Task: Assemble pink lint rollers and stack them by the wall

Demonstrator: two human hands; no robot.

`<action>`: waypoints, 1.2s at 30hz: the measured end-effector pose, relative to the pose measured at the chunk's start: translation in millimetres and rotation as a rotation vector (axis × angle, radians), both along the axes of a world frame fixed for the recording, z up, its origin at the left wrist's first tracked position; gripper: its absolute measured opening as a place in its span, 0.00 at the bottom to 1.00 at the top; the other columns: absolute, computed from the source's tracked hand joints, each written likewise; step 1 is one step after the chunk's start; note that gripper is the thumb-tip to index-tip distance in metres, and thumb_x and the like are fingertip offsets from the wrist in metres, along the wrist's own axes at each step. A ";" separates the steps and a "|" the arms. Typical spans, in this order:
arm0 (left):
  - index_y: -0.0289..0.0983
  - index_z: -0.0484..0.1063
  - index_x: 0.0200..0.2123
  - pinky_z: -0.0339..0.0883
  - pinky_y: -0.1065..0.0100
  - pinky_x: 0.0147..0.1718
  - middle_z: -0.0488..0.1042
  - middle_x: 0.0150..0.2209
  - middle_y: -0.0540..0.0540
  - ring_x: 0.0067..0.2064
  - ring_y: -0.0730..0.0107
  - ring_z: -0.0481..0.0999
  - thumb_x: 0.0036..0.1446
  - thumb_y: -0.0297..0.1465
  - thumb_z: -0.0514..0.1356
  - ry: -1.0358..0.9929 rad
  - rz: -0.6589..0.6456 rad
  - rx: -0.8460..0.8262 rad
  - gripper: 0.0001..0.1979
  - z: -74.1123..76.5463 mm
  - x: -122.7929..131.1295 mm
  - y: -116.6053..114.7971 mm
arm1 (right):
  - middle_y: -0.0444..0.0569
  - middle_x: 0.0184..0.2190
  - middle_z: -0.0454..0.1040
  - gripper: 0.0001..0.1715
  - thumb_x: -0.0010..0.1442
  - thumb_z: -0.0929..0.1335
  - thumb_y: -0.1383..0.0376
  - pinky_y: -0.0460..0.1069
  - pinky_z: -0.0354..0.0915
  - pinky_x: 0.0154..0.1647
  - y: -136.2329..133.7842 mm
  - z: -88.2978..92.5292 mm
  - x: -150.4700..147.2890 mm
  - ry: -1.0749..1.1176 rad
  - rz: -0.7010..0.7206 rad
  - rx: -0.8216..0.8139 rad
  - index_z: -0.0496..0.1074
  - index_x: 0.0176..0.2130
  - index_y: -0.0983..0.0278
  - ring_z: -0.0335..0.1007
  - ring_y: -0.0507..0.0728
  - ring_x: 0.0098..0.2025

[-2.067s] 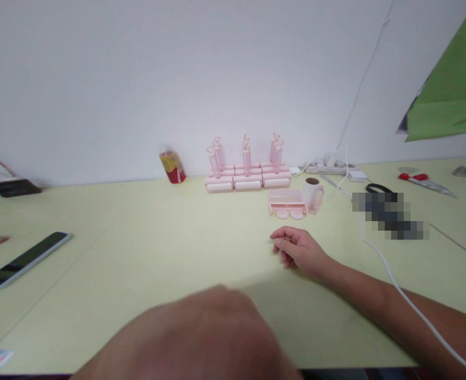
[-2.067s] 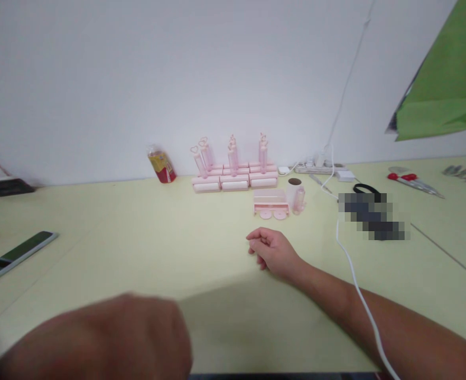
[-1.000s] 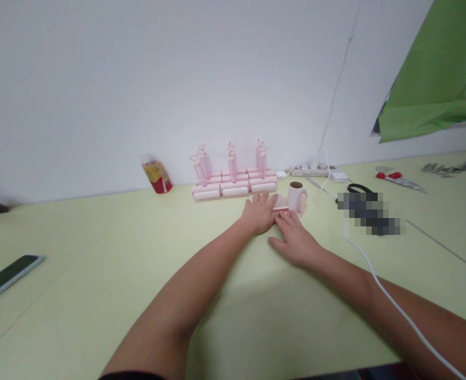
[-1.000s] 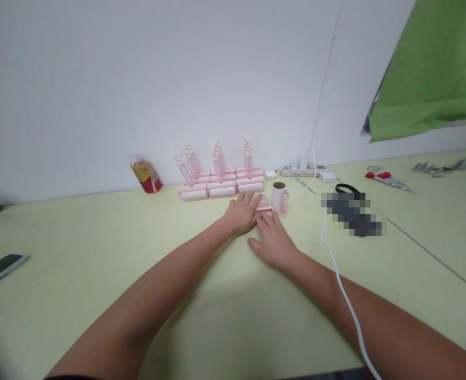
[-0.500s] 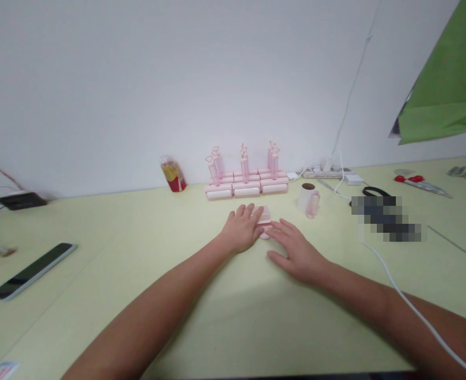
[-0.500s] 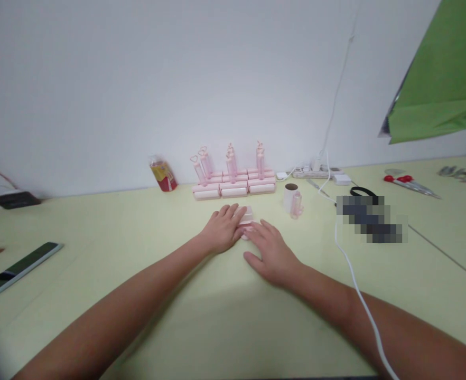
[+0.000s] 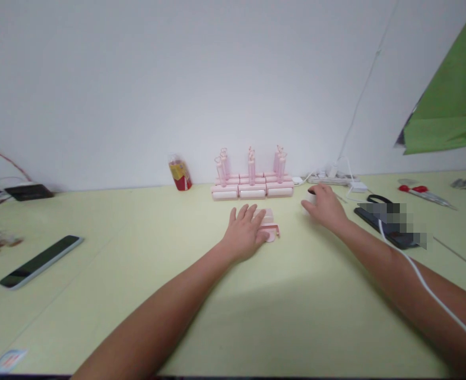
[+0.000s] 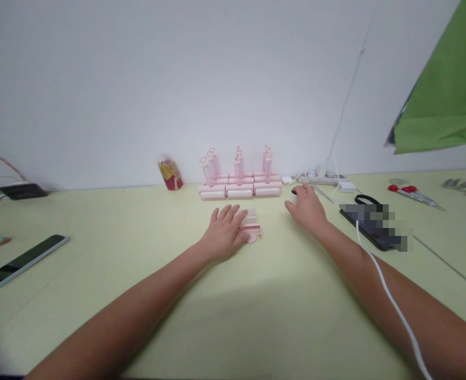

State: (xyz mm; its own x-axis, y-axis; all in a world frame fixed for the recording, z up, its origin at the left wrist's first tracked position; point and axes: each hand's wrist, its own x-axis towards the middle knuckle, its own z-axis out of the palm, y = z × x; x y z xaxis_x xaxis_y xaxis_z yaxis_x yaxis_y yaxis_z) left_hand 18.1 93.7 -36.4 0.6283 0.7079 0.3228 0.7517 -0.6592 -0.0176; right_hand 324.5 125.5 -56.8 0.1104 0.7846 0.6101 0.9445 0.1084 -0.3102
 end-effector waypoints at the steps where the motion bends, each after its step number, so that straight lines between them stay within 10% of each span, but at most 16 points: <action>1: 0.42 0.55 0.66 0.42 0.41 0.64 0.54 0.68 0.37 0.68 0.46 0.51 0.64 0.47 0.51 -0.009 -0.005 0.001 0.31 2.4 -2.8 -5.4 | 0.60 0.48 0.71 0.20 0.57 0.67 0.60 0.60 0.64 0.54 2.6 -2.3 0.8 0.005 0.008 -0.002 0.72 0.48 0.67 0.67 0.68 0.51; 36: 0.42 0.79 0.37 0.45 0.37 0.62 0.57 0.67 0.44 0.68 0.43 0.50 0.61 0.41 0.57 0.031 -0.006 -0.019 0.13 -1.1 -24.1 -24.5 | 0.54 0.48 0.75 0.10 0.58 0.69 0.62 0.59 0.65 0.55 -28.6 7.5 -49.2 0.125 0.412 0.111 0.74 0.41 0.62 0.70 0.63 0.53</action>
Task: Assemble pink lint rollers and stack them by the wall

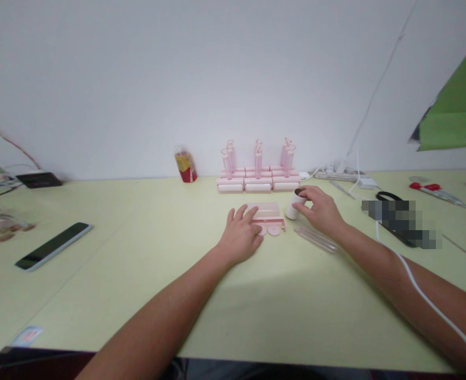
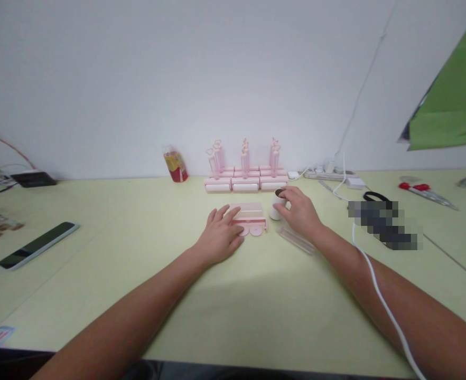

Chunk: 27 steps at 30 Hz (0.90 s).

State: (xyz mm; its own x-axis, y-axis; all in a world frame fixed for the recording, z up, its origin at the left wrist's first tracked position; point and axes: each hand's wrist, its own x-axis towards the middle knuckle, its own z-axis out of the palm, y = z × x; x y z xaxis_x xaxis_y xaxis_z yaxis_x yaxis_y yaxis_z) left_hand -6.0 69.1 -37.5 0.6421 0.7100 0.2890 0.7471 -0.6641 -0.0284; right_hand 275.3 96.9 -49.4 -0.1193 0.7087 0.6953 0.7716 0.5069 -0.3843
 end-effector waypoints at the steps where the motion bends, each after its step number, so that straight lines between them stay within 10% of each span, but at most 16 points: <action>1: 0.42 0.79 0.37 0.45 0.37 0.62 0.57 0.67 0.44 0.68 0.43 0.50 0.60 0.41 0.57 0.001 0.001 0.000 0.13 0.2 0.0 -0.6 | 0.54 0.48 0.76 0.10 0.58 0.69 0.62 0.59 0.66 0.54 -0.2 -0.2 -0.1 0.000 0.007 -0.003 0.73 0.41 0.62 0.70 0.63 0.52; 15: 0.43 0.74 0.50 0.44 0.42 0.64 0.60 0.66 0.42 0.67 0.48 0.53 0.61 0.33 0.55 -0.040 -0.136 -0.029 0.16 19.0 8.8 -27.6 | 0.57 0.56 0.71 0.32 0.60 0.67 0.54 0.54 0.71 0.37 7.0 10.6 18.7 0.092 -0.144 -0.159 0.61 0.60 0.62 0.74 0.63 0.45; 20: 0.43 0.68 0.56 0.50 0.47 0.62 0.68 0.59 0.41 0.62 0.51 0.61 0.56 0.31 0.58 0.031 -0.506 -0.155 0.23 28.4 27.6 -58.1 | 0.61 0.45 0.77 0.23 0.59 0.65 0.57 0.58 0.66 0.41 5.7 -1.3 75.7 -0.150 -0.344 -0.375 0.73 0.50 0.67 0.75 0.64 0.37; 27: 0.40 0.72 0.47 0.63 0.59 0.43 0.75 0.40 0.43 0.42 0.59 0.72 0.58 0.37 0.60 0.030 -0.488 -0.322 0.14 13.5 31.9 -43.9 | 0.50 0.31 0.78 0.12 0.56 0.68 0.56 0.50 0.60 0.30 -13.3 -29.3 68.4 -0.228 -0.154 -0.516 0.77 0.34 0.61 0.71 0.58 0.30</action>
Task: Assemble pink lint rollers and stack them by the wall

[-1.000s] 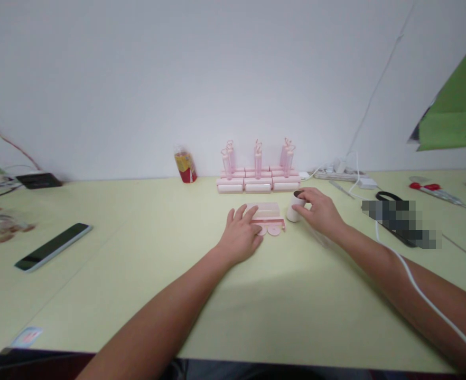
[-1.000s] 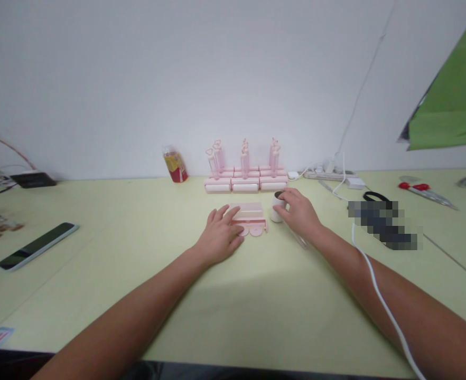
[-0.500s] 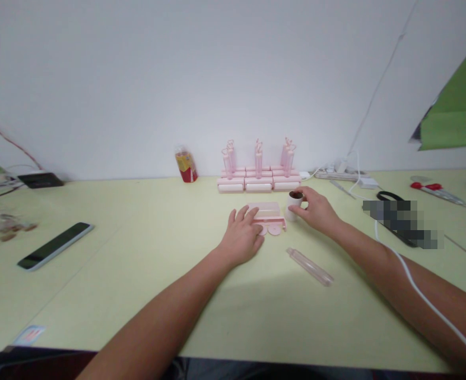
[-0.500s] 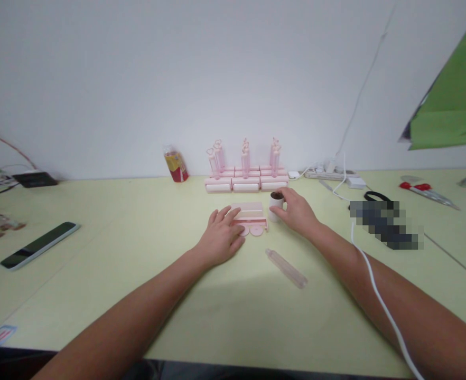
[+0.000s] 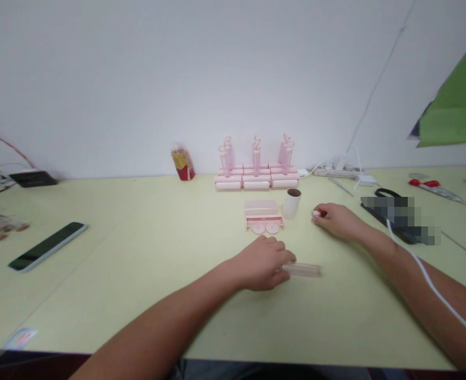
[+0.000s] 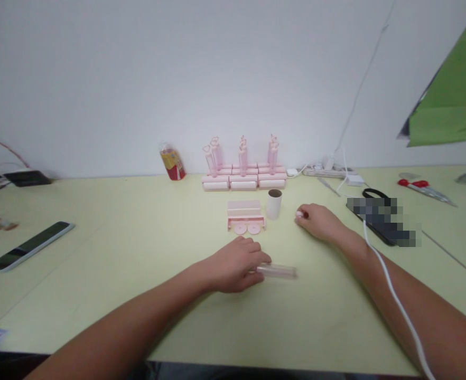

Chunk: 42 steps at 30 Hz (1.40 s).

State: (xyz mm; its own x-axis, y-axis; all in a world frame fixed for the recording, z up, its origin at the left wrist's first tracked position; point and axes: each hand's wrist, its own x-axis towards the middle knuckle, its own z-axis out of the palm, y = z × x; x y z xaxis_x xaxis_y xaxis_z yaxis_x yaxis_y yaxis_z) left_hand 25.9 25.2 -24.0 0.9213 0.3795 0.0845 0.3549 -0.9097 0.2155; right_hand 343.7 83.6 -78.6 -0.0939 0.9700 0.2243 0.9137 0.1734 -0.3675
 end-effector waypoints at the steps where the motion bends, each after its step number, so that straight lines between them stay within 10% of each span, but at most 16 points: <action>1: 0.39 0.72 0.47 0.63 0.61 0.42 0.75 0.40 0.43 0.42 0.60 0.72 0.58 0.37 0.61 -0.042 0.038 -0.042 0.15 -0.2 0.1 1.9 | 0.49 0.30 0.78 0.11 0.56 0.68 0.57 0.49 0.59 0.30 -0.9 0.4 -2.9 0.008 0.006 0.003 0.76 0.32 0.61 0.71 0.58 0.30; 8: 0.37 0.73 0.36 0.62 0.70 0.32 0.73 0.33 0.48 0.34 0.70 0.70 0.54 0.39 0.65 -0.470 0.250 -0.309 0.12 7.3 3.7 5.8 | 0.45 0.26 0.75 0.07 0.58 0.66 0.58 0.49 0.59 0.26 -11.3 10.6 -12.6 0.236 -0.036 0.099 0.69 0.34 0.60 0.68 0.56 0.26; 20: 0.35 0.71 0.39 0.58 0.73 0.27 0.68 0.27 0.52 0.27 0.76 0.66 0.57 0.42 0.63 -0.726 0.483 -0.626 0.15 -3.9 -13.5 18.3 | 0.44 0.32 0.77 0.12 0.58 0.65 0.66 0.48 0.62 0.34 -33.6 25.4 -36.8 0.204 0.333 -0.130 0.75 0.41 0.61 0.70 0.55 0.32; 42: 0.40 0.70 0.41 0.64 0.66 0.32 0.77 0.38 0.47 0.36 0.61 0.75 0.59 0.39 0.58 -0.063 0.528 -0.063 0.10 -14.4 -1.6 11.5 | 0.50 0.36 0.78 0.15 0.57 0.64 0.69 0.49 0.62 0.38 -35.2 33.3 -39.1 -0.018 0.394 -0.180 0.78 0.41 0.64 0.71 0.58 0.37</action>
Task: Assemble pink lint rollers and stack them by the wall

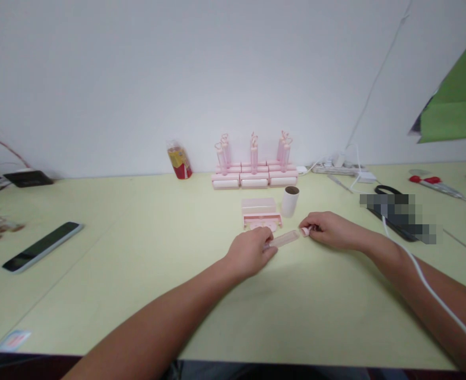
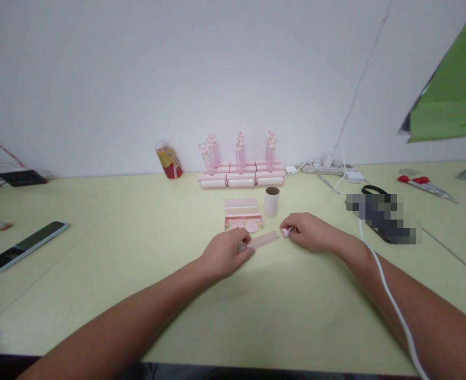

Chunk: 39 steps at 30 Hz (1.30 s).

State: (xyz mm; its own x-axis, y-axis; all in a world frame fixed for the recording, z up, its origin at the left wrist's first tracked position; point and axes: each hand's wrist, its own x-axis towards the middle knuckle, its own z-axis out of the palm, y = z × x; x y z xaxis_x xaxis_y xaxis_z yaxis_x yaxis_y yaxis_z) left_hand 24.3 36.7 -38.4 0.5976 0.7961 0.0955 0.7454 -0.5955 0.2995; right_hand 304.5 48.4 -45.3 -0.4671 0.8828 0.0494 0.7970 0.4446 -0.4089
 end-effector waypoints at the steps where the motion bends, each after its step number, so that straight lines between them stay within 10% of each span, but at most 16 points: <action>1: 0.40 0.70 0.43 0.65 0.65 0.33 0.77 0.40 0.46 0.38 0.60 0.75 0.60 0.38 0.57 0.010 -0.022 0.020 0.11 -1.4 1.5 -0.1 | 0.50 0.36 0.78 0.15 0.57 0.64 0.69 0.49 0.62 0.38 -0.9 0.5 -0.8 0.007 0.007 -0.014 0.78 0.41 0.63 0.71 0.58 0.37; 29: 0.38 0.65 0.51 0.66 0.64 0.39 0.74 0.45 0.41 0.42 0.62 0.74 0.68 0.39 0.46 -0.036 -0.258 -0.005 0.17 20.4 -22.4 3.4 | 0.48 0.29 0.75 0.24 0.63 0.67 0.53 0.49 0.68 0.34 -32.8 7.6 -41.2 0.712 -0.013 -0.502 0.69 0.51 0.67 0.71 0.53 0.29; 39: 0.39 0.64 0.51 0.65 0.65 0.35 0.77 0.41 0.44 0.40 0.57 0.77 0.67 0.45 0.49 0.166 -0.287 -0.004 0.18 26.0 -16.3 -9.0 | 0.44 0.23 0.73 0.16 0.65 0.65 0.55 0.45 0.61 0.27 -49.0 23.9 -50.9 0.399 0.011 -0.317 0.74 0.41 0.64 0.68 0.51 0.24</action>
State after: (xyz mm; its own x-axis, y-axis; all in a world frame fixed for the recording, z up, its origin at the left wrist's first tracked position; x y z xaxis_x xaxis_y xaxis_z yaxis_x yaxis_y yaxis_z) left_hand 7.9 27.7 -12.4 0.8047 0.5932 -0.0249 0.5863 -0.7874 0.1902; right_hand 253.7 -0.6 -21.4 -0.4759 0.8784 -0.0435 0.5474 0.2571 -0.7964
